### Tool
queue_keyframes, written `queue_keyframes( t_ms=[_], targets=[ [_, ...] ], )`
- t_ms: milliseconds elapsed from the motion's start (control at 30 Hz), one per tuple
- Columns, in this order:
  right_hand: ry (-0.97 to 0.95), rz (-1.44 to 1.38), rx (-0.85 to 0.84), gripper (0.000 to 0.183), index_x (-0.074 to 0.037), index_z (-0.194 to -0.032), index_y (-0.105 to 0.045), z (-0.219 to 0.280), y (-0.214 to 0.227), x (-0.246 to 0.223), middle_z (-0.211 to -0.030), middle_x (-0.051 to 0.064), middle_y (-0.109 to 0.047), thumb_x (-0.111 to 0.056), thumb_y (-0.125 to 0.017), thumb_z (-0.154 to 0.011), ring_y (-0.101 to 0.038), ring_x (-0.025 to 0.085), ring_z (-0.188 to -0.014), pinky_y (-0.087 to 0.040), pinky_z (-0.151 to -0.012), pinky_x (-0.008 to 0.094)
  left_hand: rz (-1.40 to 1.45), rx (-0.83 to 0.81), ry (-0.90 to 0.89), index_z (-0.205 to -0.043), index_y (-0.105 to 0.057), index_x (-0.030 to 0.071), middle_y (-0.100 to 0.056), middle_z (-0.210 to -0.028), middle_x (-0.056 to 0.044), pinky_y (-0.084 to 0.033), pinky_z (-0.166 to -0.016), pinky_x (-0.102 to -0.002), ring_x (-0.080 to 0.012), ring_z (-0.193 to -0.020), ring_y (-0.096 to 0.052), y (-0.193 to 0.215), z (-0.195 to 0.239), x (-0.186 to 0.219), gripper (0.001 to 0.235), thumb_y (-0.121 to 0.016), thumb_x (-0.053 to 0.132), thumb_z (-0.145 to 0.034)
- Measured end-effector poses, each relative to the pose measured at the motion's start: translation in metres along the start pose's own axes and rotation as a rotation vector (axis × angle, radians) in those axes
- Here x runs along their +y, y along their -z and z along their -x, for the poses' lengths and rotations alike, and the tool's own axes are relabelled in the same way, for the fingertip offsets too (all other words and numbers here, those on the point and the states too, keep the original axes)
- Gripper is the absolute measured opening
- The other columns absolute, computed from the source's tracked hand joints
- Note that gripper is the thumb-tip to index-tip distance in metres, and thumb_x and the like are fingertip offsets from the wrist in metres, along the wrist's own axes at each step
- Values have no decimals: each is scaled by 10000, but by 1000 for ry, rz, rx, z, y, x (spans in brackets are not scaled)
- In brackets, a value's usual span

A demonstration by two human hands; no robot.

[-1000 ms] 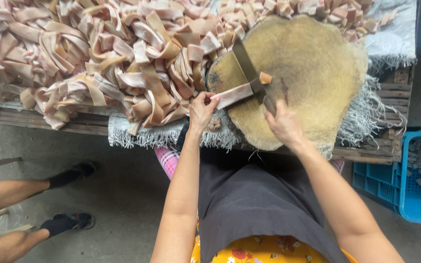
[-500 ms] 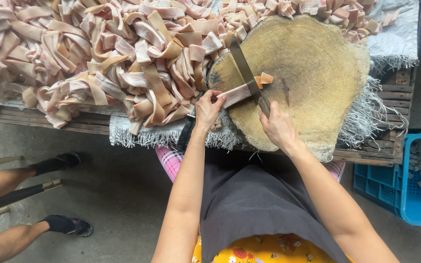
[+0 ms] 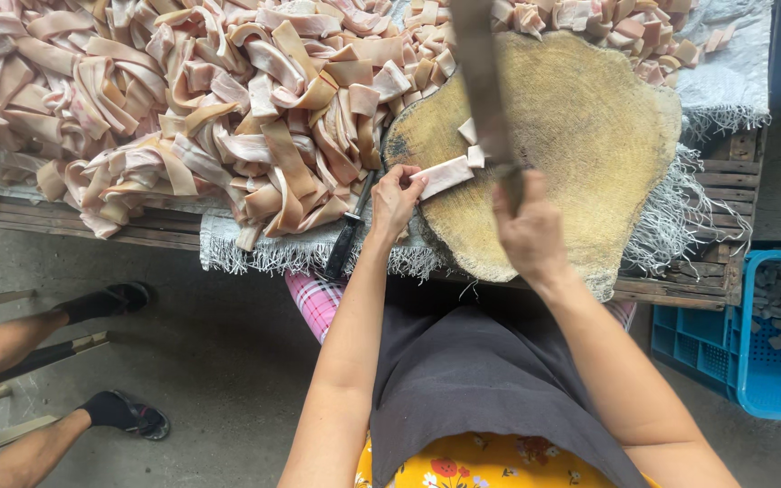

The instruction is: The person uses a large cleaver to chop strips of pale meat into small cubes on a wooden cutting board. They repeatedly pick up strips from a pile on the left, slice them into uniform pieces, and occasionally push the cut pieces aside.

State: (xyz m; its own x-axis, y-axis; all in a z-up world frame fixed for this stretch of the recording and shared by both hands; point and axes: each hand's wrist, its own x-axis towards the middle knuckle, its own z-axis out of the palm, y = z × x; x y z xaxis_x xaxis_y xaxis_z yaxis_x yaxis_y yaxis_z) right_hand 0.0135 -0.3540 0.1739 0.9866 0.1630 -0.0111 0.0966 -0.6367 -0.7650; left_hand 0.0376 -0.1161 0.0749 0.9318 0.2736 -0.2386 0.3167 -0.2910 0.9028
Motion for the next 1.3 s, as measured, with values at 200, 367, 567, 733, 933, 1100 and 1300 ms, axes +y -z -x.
queue_keyframes(
  t_ms=[200,367,567,733,933,1100,1300],
  targets=[
    [-242,125,-236,409,-11,-1169,-548,8,-19,23,-715,209,-683,-396,-590,-1035,-679,308,-587,-564,-558,489,-144,32,-113,-1066,-763,28,-776,-920,-142,-571,-799,-363,-235,-858,-744,-1,8,-2,318,-743,275,-866],
    [-117,-26,-76,411,-25,-1199,-534,8,37,-20,-698,145,-679,-413,-542,-1064,-688,243,-543,-557,-467,400,-70,14,-38,-1091,-742,21,-767,-902,-124,-588,-720,-338,-196,-781,-741,-14,5,2,292,-724,221,-879],
    [89,-159,78,421,-1,-1180,-432,10,10,-10,-662,88,-618,-411,-486,-1102,-618,223,-464,-525,-409,357,-19,2,-55,-1080,-716,8,-767,-944,-136,-601,-742,-333,-196,-816,-746,-24,0,1,277,-718,202,-882],
    [-221,233,-321,401,-25,-1175,-478,8,-28,14,-671,140,-636,-414,-487,-1076,-674,325,-543,-536,-464,435,-122,53,-152,-1027,-733,-1,-767,-948,-171,-584,-803,-389,-271,-860,-747,-21,2,4,254,-715,208,-882],
    [-192,14,-219,408,-23,-1172,-537,7,21,-22,-670,126,-661,-407,-518,-1037,-676,240,-521,-539,-431,383,-93,34,-149,-1142,-728,-9,-737,-1042,-172,-608,-783,-347,-229,-850,-759,-32,2,1,305,-693,184,-907],
    [41,-69,31,394,-10,-1198,-510,17,36,-33,-665,139,-642,-387,-539,-1088,-644,243,-503,-514,-468,383,-22,19,-153,-1259,-657,-53,-645,-1149,-174,-628,-724,-317,-192,-829,-737,-28,5,3,378,-681,148,-940],
    [-63,220,-197,412,-12,-1241,-469,10,-29,8,-793,275,-696,-377,-552,-1069,-701,451,-685,-564,-583,545,-75,91,-156,-1172,-700,-34,-704,-1006,-162,-596,-705,-351,-224,-787,-724,-23,7,-4,309,-700,139,-916]
  ],
)
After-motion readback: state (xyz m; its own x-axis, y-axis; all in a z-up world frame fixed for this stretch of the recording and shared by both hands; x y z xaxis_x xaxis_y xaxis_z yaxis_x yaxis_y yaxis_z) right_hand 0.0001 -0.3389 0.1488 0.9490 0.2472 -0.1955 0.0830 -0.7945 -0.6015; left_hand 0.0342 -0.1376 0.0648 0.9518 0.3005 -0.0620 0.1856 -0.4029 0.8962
